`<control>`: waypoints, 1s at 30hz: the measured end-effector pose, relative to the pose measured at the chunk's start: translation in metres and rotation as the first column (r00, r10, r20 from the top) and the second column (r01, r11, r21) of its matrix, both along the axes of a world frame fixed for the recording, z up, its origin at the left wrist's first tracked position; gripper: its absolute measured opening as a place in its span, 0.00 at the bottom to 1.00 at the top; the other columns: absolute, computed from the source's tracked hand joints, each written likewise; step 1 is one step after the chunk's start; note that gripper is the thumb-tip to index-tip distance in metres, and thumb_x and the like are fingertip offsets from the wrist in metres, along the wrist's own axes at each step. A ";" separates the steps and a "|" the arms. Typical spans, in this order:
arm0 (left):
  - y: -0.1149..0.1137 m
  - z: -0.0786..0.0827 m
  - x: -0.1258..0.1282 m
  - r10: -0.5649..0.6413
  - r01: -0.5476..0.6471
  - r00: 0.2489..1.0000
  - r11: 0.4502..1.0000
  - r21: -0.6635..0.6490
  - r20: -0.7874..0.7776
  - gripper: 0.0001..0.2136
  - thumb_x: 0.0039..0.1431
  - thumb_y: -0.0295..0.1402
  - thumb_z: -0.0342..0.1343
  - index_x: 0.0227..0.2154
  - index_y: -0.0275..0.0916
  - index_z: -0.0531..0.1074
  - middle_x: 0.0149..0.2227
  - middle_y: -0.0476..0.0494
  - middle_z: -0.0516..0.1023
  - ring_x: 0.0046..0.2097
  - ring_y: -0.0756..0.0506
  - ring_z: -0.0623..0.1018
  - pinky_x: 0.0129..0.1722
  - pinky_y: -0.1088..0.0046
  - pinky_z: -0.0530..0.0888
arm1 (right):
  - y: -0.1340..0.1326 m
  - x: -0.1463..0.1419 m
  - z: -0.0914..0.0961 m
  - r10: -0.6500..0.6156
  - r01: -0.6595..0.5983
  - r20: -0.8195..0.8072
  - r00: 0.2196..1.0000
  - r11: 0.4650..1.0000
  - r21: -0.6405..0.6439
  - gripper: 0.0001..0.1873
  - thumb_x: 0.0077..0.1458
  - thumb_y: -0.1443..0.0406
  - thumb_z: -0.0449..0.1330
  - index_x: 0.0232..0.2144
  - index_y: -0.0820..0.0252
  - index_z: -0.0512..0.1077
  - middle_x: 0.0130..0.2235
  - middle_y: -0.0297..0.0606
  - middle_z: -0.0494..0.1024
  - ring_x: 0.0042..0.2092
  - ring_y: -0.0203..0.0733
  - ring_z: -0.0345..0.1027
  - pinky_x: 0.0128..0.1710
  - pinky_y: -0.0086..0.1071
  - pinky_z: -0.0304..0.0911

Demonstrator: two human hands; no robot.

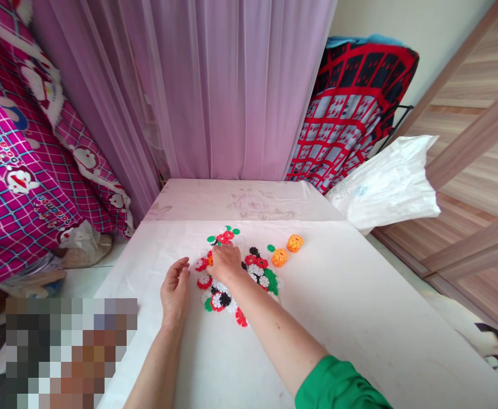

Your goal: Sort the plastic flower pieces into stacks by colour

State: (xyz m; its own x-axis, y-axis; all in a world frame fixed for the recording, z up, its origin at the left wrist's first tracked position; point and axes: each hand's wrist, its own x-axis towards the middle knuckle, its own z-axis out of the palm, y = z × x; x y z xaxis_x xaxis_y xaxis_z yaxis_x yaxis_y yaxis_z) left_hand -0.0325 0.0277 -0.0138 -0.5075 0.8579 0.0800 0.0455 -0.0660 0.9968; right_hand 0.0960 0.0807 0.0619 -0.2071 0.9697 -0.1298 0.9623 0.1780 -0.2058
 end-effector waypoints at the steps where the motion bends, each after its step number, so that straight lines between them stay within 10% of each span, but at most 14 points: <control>1: 0.000 0.000 0.000 0.001 -0.001 1.000 1.000 -0.005 0.003 0.18 0.54 0.45 0.56 0.44 0.42 0.75 0.48 0.41 0.79 0.49 0.43 0.77 0.52 0.63 0.72 | 0.000 -0.003 0.001 -0.016 0.016 -0.003 1.000 1.000 -0.006 0.20 0.51 0.59 0.65 0.46 0.60 0.75 0.47 0.49 0.80 0.52 0.51 0.71 0.51 0.40 0.63; 8: 0.001 -0.003 -0.001 -0.007 0.007 1.000 1.000 0.011 0.023 0.18 0.53 0.45 0.56 0.44 0.42 0.75 0.48 0.42 0.79 0.49 0.42 0.77 0.53 0.61 0.71 | -0.006 0.017 0.010 -0.081 0.084 -0.078 0.994 0.996 0.039 0.24 0.50 0.57 0.64 0.48 0.60 0.73 0.46 0.46 0.80 0.50 0.50 0.73 0.49 0.38 0.63; 19: -0.002 0.009 0.002 -0.010 0.010 1.000 0.999 -0.042 -0.004 0.19 0.53 0.45 0.56 0.44 0.41 0.75 0.44 0.42 0.80 0.49 0.42 0.78 0.53 0.60 0.72 | -0.025 0.189 0.015 -0.365 0.390 -0.185 0.913 0.912 0.129 0.24 0.50 0.61 0.64 0.51 0.56 0.71 0.47 0.39 0.79 0.49 0.45 0.71 0.46 0.33 0.61; 30: -0.003 0.011 0.003 -0.004 0.002 1.000 0.999 -0.043 -0.024 0.19 0.52 0.45 0.55 0.43 0.40 0.75 0.44 0.42 0.79 0.50 0.42 0.77 0.55 0.59 0.72 | -0.027 0.190 0.008 -0.329 0.347 -0.137 0.934 0.928 0.137 0.22 0.50 0.62 0.63 0.49 0.55 0.73 0.49 0.38 0.79 0.48 0.44 0.72 0.44 0.33 0.61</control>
